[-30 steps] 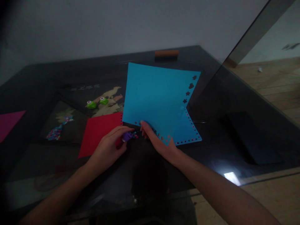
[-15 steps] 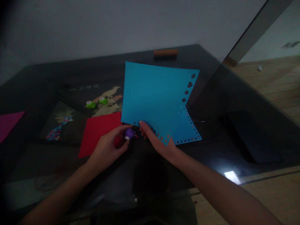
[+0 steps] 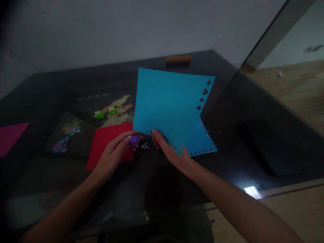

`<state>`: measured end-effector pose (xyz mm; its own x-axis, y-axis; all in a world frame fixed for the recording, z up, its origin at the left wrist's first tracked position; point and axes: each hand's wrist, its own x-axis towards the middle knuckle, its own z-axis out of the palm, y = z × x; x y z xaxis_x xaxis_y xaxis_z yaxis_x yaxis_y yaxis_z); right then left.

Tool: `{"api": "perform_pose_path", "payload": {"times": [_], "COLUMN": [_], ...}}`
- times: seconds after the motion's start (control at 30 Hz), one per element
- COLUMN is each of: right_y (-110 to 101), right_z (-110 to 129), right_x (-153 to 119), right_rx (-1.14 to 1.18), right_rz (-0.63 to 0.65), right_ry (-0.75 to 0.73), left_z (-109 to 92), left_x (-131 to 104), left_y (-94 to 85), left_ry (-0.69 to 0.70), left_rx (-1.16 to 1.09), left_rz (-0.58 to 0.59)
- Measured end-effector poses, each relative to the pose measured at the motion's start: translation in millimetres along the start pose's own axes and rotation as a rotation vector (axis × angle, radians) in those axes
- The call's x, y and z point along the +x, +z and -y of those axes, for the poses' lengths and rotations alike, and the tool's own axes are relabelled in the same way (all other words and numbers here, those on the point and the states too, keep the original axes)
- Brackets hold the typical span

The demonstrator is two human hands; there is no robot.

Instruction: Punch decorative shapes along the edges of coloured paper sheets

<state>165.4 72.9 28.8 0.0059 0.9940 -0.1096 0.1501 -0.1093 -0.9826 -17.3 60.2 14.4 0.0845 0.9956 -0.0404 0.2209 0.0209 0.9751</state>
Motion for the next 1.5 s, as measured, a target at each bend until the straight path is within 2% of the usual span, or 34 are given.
{"api": "perform_pose_path", "payload": {"times": [0.17,0.3,0.5,0.63,0.83,1.0,1.13,1.3,1.4,1.5], "right_y": [-3,-4,-11,-16,-29,-51,-75,-96,-99,-101], "right_z": [-7,-11,-3,-1,-4,-3,-1,-14,-25,-29], "right_x": [4,7,8,15,31,37,29,18,15,15], "right_rx": [-0.013,-0.005,-0.107,-0.057,-0.035,0.158,0.245,0.287,0.319,0.348], "right_rz": [0.030,0.034,0.044,0.038,-0.073,-0.221,-0.297,-0.365,-0.389,-0.403], "right_ry": [-0.039,-0.053,-0.126,-0.135,-0.152,-0.197,-0.210,-0.175,-0.168,-0.164], "left_z": [0,-8,-12,-13,-10,-16,-30,-40,-37,-31], "left_x": [2,1,-2,-3,-4,-4,-2,22,53,85], "left_y": [2.3,5.5,5.4,6.2,5.5,3.7,4.4,12.2,21.3,30.8], "left_ry": [-0.110,-0.175,-0.231,-0.224,-0.156,-0.072,0.002,0.139,0.232,0.263], "left_rx": [-0.371,-0.470,-0.540,-0.477,-0.348,-0.264,-0.132,-0.084,0.078,0.171], "left_rz": [0.012,0.015,0.057,0.078,0.109,0.081,0.086,0.103,0.059,0.053]}}
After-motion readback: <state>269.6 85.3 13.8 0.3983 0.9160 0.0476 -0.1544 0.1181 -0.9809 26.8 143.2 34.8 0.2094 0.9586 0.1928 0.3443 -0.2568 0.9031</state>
